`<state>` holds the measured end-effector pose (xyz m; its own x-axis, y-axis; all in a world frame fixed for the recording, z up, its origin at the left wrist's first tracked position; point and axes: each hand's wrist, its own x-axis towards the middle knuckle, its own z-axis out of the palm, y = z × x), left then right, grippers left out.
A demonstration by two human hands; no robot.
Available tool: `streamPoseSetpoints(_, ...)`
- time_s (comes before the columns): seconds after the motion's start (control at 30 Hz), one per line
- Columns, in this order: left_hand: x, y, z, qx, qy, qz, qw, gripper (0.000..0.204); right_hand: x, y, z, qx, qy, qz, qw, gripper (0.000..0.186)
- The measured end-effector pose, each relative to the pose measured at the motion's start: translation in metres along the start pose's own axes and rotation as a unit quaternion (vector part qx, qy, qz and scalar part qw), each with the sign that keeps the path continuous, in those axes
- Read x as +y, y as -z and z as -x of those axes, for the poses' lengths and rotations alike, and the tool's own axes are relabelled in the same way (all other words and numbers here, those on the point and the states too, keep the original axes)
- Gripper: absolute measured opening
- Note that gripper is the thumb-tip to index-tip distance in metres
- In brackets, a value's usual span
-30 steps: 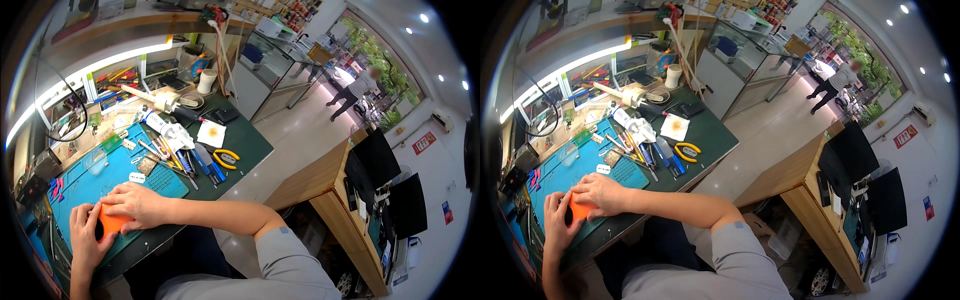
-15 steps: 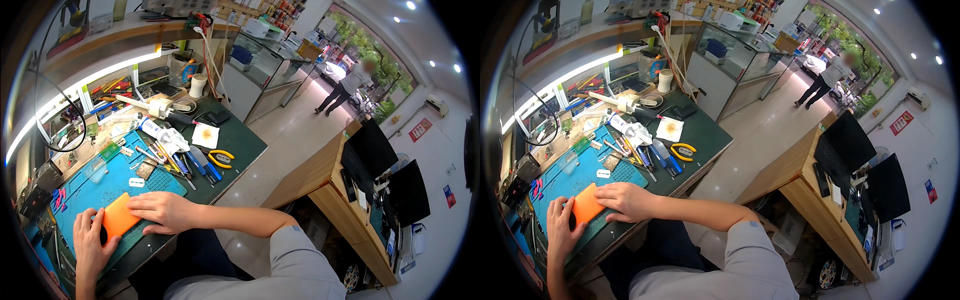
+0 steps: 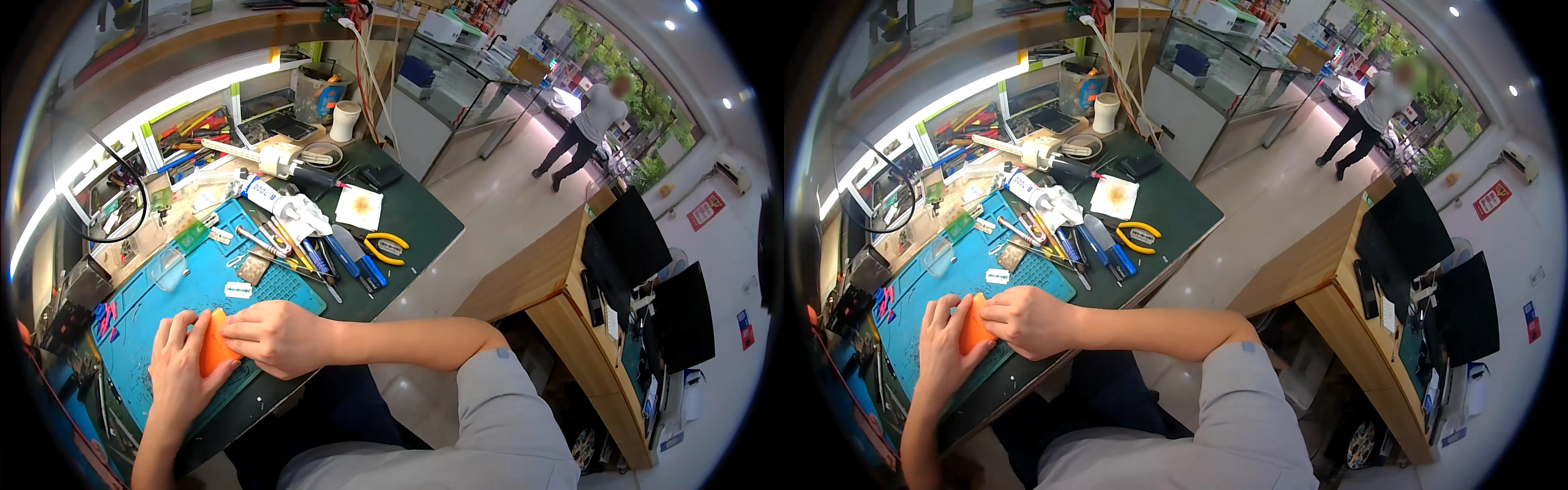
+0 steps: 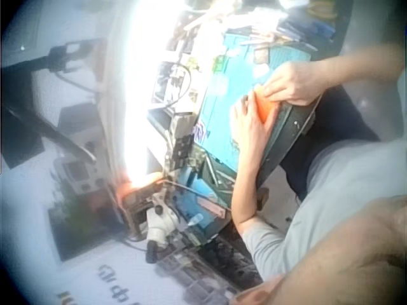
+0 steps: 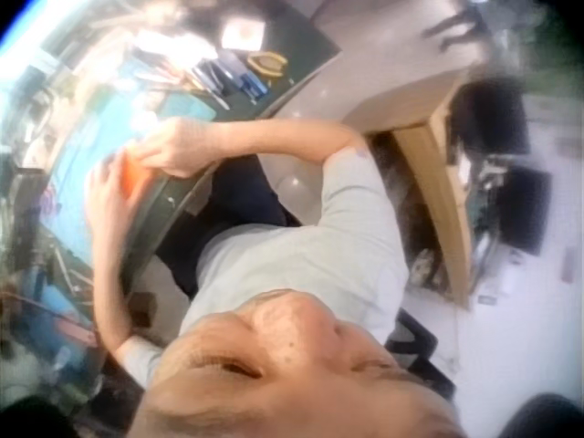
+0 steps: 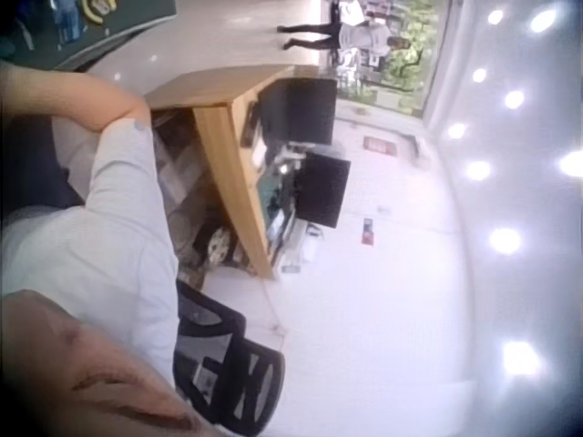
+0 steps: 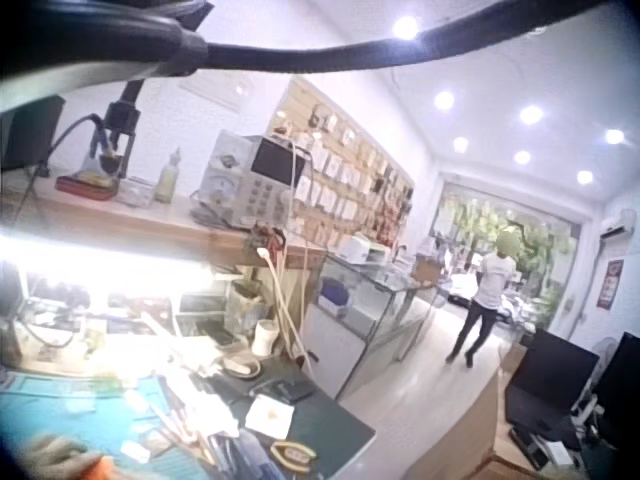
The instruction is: The person applies adhesive to the frame of a disassembled smartphone, then handles an orange phone case and a white phone, using a screwdriver on the white phone. The person wipes the screen of a black phone with a cloth and uses a heat gun on the device.
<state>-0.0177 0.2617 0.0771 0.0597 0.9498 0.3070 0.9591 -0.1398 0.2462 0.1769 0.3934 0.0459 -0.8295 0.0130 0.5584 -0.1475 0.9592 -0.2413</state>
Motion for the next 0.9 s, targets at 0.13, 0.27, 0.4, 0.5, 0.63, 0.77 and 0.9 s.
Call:
streamPoseSetpoints(0.13, 0.007, -0.003, -0.012, -0.025, 0.012, 0.019, 0.999, 0.072, 0.000, -0.005, 0.001, 0.072, 0.013, 0.013, 0.997, 0.029)
streamPoseSetpoints(0.27, 0.011, -0.006, -0.014, -0.009, 0.007, 0.003, 1.000, 0.071, 0.001, -0.005, 0.002, 0.037, -0.008, -0.007, 0.999, 0.028)
streamPoseSetpoints(0.4, 0.019, -0.009, -0.017, -0.003, 0.017, -0.001, 1.000, 0.070, -0.001, 0.000, 0.003, 0.030, -0.012, -0.008, 0.999, 0.028)
streamPoseSetpoints(0.5, 0.025, -0.012, -0.018, 0.011, 0.012, -0.006, 1.000, 0.069, 0.004, -0.005, 0.007, 0.096, 0.014, 0.008, 0.995, 0.023)
streamPoseSetpoints(0.63, 0.020, -0.014, -0.011, 0.014, 0.021, -0.024, 0.999, 0.068, 0.005, -0.009, 0.004, 0.067, -0.002, -0.012, 0.998, 0.019)
streamPoseSetpoints(0.77, 0.015, -0.009, -0.011, -0.006, 0.028, -0.017, 0.999, 0.068, 0.004, -0.004, 0.001, 0.064, -0.015, -0.023, 0.998, 0.025)
streamPoseSetpoints(0.9, 0.009, 0.006, -0.006, -0.033, 0.030, 0.017, 0.999, 0.066, 0.002, 0.003, 0.004, 0.044, -0.039, -0.006, 0.998, 0.029)
